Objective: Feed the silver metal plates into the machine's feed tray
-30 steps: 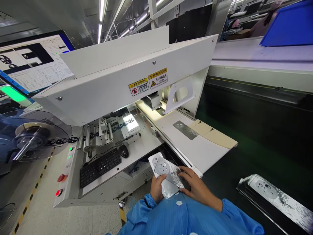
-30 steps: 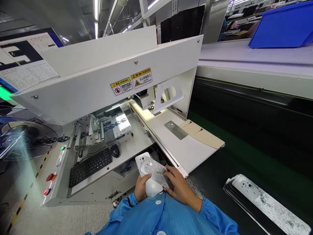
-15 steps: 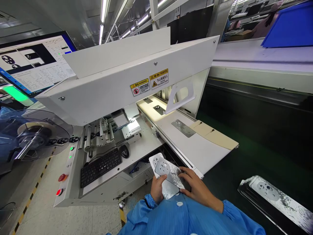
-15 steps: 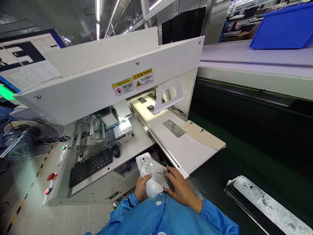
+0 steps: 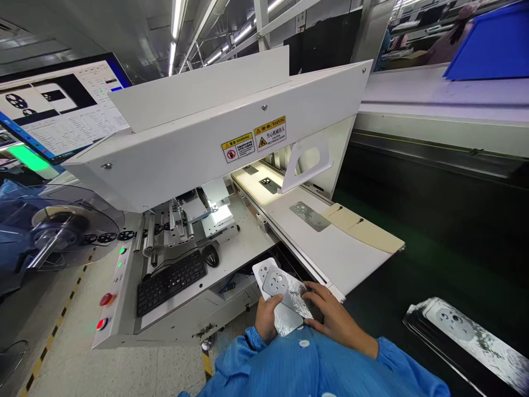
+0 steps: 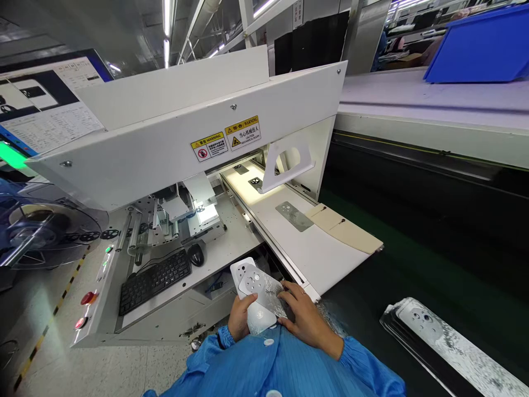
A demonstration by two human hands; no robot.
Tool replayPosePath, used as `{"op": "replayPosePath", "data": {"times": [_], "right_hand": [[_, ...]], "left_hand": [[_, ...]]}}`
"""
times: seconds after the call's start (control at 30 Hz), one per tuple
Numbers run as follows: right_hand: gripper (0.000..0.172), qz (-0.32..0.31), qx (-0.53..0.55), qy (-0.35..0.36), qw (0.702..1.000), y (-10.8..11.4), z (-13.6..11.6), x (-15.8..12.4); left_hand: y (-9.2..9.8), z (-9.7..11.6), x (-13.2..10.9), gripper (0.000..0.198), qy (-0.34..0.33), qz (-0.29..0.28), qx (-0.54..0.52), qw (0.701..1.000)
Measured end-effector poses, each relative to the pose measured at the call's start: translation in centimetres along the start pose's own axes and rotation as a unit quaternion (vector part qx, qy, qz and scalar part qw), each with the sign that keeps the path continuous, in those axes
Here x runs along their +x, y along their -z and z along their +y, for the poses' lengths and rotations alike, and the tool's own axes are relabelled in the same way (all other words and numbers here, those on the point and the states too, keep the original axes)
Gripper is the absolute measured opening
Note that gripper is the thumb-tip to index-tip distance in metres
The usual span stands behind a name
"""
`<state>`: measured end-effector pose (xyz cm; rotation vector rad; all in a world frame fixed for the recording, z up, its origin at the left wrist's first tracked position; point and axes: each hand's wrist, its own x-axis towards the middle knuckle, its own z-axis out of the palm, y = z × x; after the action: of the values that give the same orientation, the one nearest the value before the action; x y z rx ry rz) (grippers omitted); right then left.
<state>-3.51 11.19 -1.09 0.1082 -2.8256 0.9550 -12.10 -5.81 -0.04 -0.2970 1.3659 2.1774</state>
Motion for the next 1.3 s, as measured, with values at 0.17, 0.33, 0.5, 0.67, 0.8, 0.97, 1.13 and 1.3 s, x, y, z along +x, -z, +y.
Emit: {"op": "replayPosePath", "data": {"times": [0.17,0.33,0.5,0.67,0.8,0.97,1.13,1.3], "right_hand": [[0.040,0.003,-0.003,-0.002,1.000,-0.16,0.17,-0.01],[0.040,0.002,0.003,-0.001,1.000,-0.19,0.31,0.01],[0.040,-0.002,0.006,-0.007,1.000,-0.12,0.25,0.03],[0.040,-0.002,0.006,-0.009,1.000,-0.08,0.13,0.04],[0.040,-0.005,0.003,-0.008,1.000,-0.05,0.10,0.03],[0.039,-0.007,0.004,-0.012,1.000,-0.05,0.12,-0.08],[0.039,-0.008,0.004,-0.012,1.000,-0.15,0.23,-0.18],[0.040,-0.006,0.004,-0.008,1.000,-0.41,0.52,-0.32]], "left_hand": [[-0.03,0.10,0.05,0.071,0.007,0.007,-0.001,1.000],[0.10,-0.09,0.13,0.071,0.004,0.003,-0.003,1.000],[-0.08,0.01,0.00,0.070,0.007,0.009,0.001,1.000],[-0.32,0.19,-0.14,0.072,0.007,0.015,0.000,1.000],[-0.25,0.21,-0.10,0.069,0.007,0.012,-0.002,1.000],[-0.21,0.30,-0.17,0.069,0.012,0.012,-0.001,1.000],[-0.50,0.53,-0.50,0.070,0.013,0.010,-0.002,1.000],[-0.58,0.54,-0.58,0.064,0.014,0.005,-0.007,1.000]]}}
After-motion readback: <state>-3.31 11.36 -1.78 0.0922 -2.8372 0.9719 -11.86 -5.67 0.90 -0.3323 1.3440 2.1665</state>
